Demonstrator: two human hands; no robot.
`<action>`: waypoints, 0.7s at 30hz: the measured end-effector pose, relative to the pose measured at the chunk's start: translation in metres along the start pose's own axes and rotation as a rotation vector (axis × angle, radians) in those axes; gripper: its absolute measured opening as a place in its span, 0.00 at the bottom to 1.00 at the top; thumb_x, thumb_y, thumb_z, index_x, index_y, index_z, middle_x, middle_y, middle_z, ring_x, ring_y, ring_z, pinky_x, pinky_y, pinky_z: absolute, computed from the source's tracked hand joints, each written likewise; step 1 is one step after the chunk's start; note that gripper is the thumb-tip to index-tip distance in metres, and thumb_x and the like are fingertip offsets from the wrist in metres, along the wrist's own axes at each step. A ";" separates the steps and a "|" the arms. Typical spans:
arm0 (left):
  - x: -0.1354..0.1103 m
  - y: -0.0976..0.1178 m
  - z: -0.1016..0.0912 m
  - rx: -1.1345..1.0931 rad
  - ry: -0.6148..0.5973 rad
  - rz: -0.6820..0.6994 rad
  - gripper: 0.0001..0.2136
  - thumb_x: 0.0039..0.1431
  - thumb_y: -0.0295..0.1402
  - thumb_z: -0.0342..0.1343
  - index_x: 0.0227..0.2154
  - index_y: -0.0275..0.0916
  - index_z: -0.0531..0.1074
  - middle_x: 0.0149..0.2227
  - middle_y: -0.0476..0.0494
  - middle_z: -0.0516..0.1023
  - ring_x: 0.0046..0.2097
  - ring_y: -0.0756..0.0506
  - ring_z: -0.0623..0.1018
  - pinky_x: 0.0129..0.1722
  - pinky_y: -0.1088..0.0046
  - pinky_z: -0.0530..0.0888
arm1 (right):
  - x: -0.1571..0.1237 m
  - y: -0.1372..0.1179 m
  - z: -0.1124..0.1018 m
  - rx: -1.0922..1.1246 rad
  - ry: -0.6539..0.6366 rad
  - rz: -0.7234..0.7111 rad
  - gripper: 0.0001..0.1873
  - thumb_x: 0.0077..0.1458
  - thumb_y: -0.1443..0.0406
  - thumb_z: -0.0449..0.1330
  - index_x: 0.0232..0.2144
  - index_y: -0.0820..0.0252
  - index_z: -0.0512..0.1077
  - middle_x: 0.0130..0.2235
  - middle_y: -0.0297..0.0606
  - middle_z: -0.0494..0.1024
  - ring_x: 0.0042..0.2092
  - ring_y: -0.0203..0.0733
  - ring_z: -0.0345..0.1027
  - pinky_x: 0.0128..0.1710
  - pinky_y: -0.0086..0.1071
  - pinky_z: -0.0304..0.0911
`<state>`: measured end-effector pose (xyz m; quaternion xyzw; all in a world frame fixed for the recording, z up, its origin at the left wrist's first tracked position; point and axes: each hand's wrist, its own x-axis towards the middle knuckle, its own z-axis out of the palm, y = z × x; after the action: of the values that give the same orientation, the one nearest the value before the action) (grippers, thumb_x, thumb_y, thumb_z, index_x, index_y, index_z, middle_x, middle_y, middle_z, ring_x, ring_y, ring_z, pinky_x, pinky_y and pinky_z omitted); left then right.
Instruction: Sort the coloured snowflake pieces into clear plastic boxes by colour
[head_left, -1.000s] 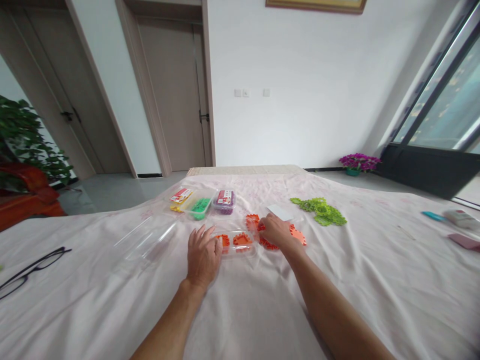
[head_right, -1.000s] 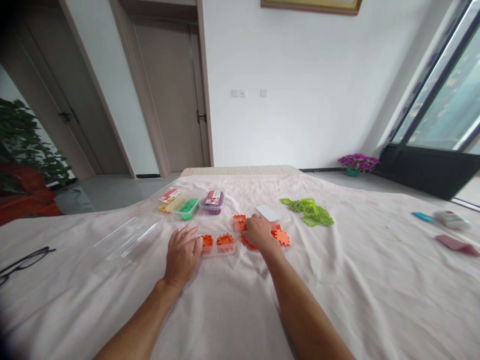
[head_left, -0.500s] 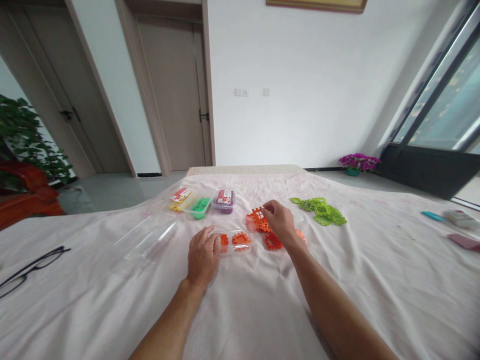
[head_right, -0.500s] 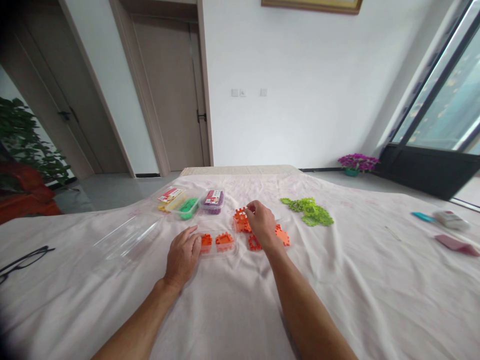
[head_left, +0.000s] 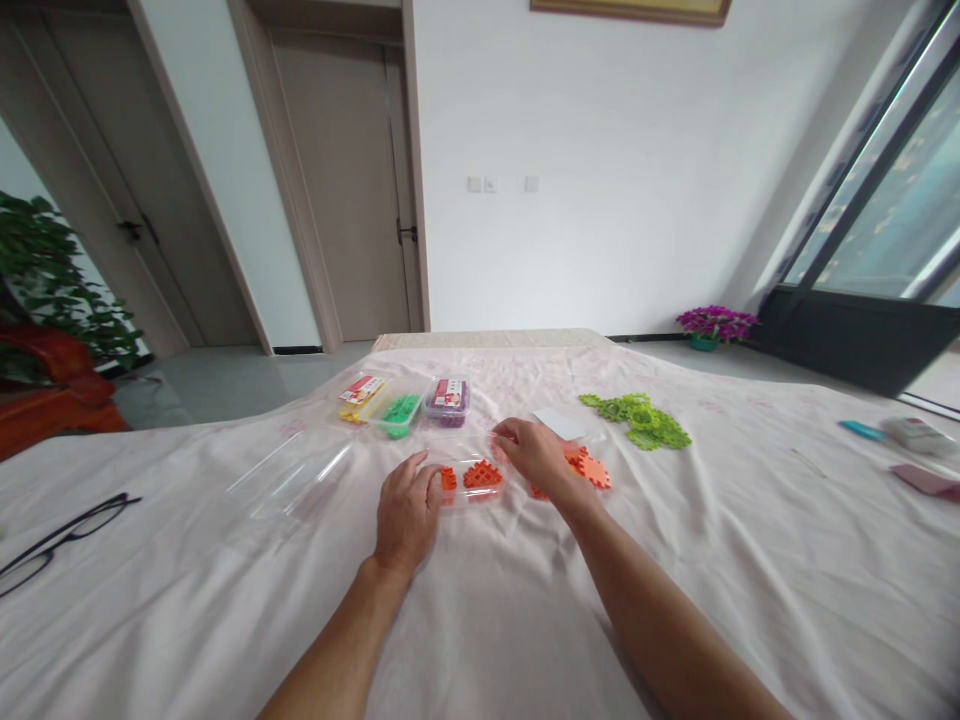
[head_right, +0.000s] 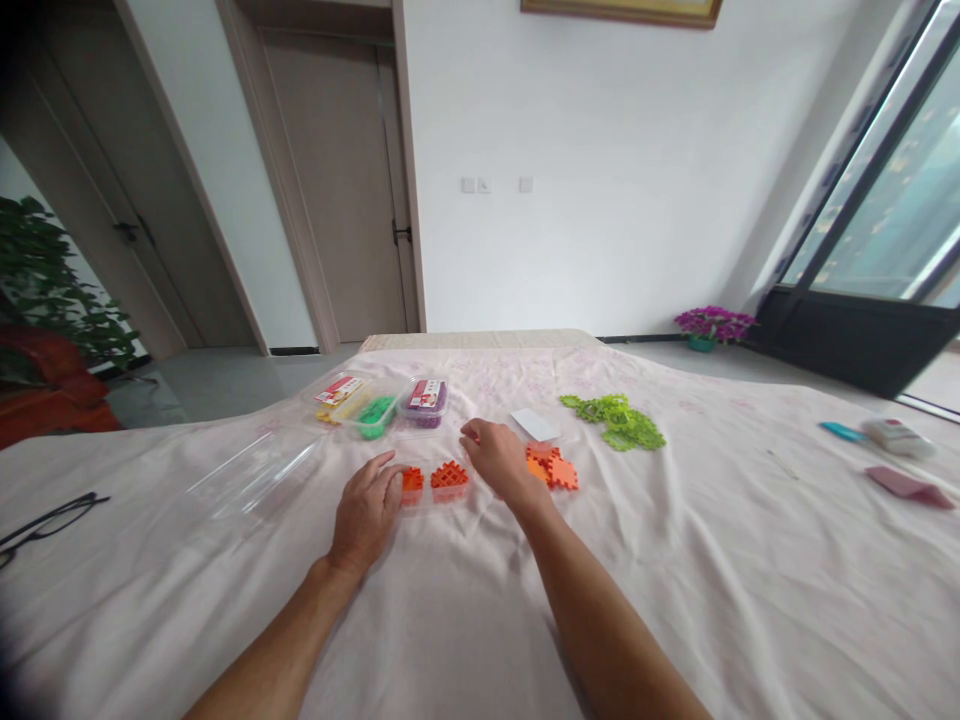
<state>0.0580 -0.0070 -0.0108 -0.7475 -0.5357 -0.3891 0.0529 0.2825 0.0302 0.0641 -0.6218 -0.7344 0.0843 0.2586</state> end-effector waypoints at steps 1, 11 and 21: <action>0.000 0.000 0.000 0.000 -0.001 0.000 0.14 0.66 0.32 0.45 0.43 0.40 0.76 0.54 0.38 0.74 0.55 0.39 0.73 0.56 0.55 0.70 | 0.001 0.002 -0.004 -0.030 0.008 0.021 0.13 0.57 0.62 0.56 0.41 0.54 0.78 0.40 0.37 0.81 0.41 0.41 0.73 0.37 0.28 0.58; 0.000 -0.002 0.003 0.021 0.034 -0.023 0.14 0.65 0.32 0.46 0.46 0.41 0.75 0.55 0.38 0.72 0.55 0.39 0.73 0.55 0.55 0.70 | 0.001 0.040 -0.037 -0.333 -0.278 0.225 0.13 0.46 0.64 0.62 0.38 0.53 0.79 0.41 0.39 0.81 0.42 0.45 0.73 0.34 0.30 0.58; 0.000 -0.005 0.004 -0.012 0.021 -0.105 0.16 0.65 0.32 0.44 0.51 0.39 0.70 0.59 0.36 0.66 0.58 0.38 0.71 0.56 0.56 0.71 | -0.002 0.044 -0.041 -0.453 -0.372 0.223 0.23 0.44 0.64 0.66 0.46 0.55 0.76 0.50 0.43 0.76 0.49 0.49 0.72 0.41 0.33 0.63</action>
<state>0.0557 -0.0031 -0.0152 -0.7147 -0.5713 -0.4021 0.0336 0.3410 0.0299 0.0790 -0.7144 -0.6963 0.0587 -0.0362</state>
